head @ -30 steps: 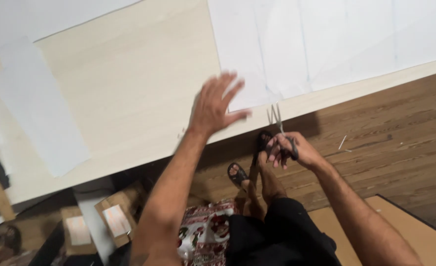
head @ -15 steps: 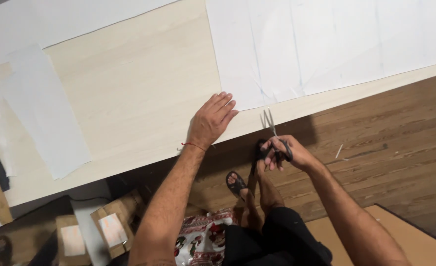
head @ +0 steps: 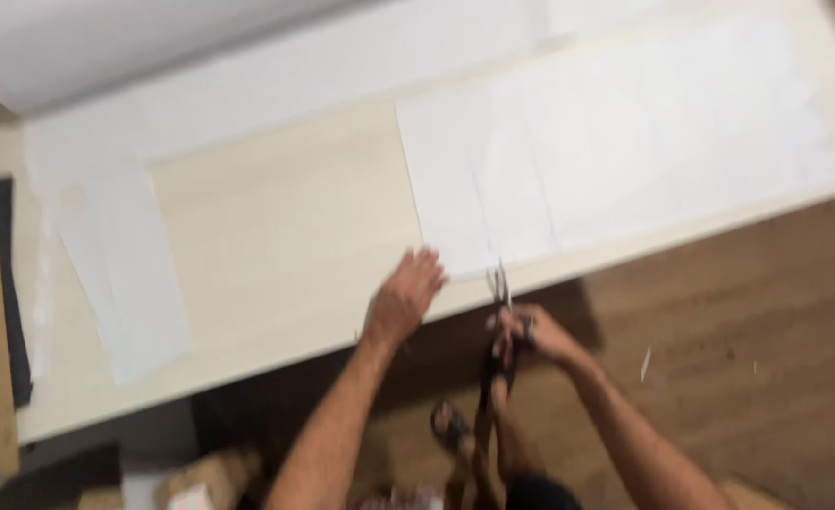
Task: Cutting paper patterns from a large sheet using scissors on a workshop table
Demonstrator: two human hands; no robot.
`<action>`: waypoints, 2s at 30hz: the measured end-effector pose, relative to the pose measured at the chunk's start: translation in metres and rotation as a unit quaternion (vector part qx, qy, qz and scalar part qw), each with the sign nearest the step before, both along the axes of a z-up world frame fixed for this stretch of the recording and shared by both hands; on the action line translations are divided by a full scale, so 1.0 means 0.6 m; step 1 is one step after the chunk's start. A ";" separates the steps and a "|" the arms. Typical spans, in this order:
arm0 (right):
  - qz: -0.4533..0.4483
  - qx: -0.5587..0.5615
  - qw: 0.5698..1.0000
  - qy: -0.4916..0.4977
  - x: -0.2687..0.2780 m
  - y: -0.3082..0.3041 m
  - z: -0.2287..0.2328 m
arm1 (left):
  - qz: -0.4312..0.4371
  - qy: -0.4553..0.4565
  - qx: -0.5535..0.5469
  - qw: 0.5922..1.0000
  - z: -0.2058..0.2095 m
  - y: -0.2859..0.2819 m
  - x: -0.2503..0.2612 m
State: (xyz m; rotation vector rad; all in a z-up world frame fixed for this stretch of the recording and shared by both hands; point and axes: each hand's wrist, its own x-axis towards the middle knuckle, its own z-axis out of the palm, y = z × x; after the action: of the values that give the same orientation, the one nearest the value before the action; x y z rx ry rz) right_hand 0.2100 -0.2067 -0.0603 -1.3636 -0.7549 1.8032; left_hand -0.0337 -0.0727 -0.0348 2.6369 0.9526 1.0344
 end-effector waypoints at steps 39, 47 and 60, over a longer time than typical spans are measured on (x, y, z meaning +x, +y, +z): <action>-0.068 -0.141 0.968 0.196 0.004 0.027 0.073 | 0.167 0.191 -0.094 0.963 0.023 -0.023 0.006; 0.027 -0.076 0.995 0.056 0.040 0.043 0.009 | 0.195 -0.063 -0.032 0.978 0.024 -0.083 0.085; -0.005 0.029 1.000 -0.008 0.025 0.032 0.086 | 0.319 -0.469 -0.665 0.485 0.045 -0.108 0.200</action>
State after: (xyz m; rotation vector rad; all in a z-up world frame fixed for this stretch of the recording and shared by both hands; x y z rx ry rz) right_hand 0.2249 -0.1874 -0.0087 -1.3432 -0.8003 1.7516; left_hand 0.0864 -0.1377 -0.0076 0.2553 1.4227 0.8892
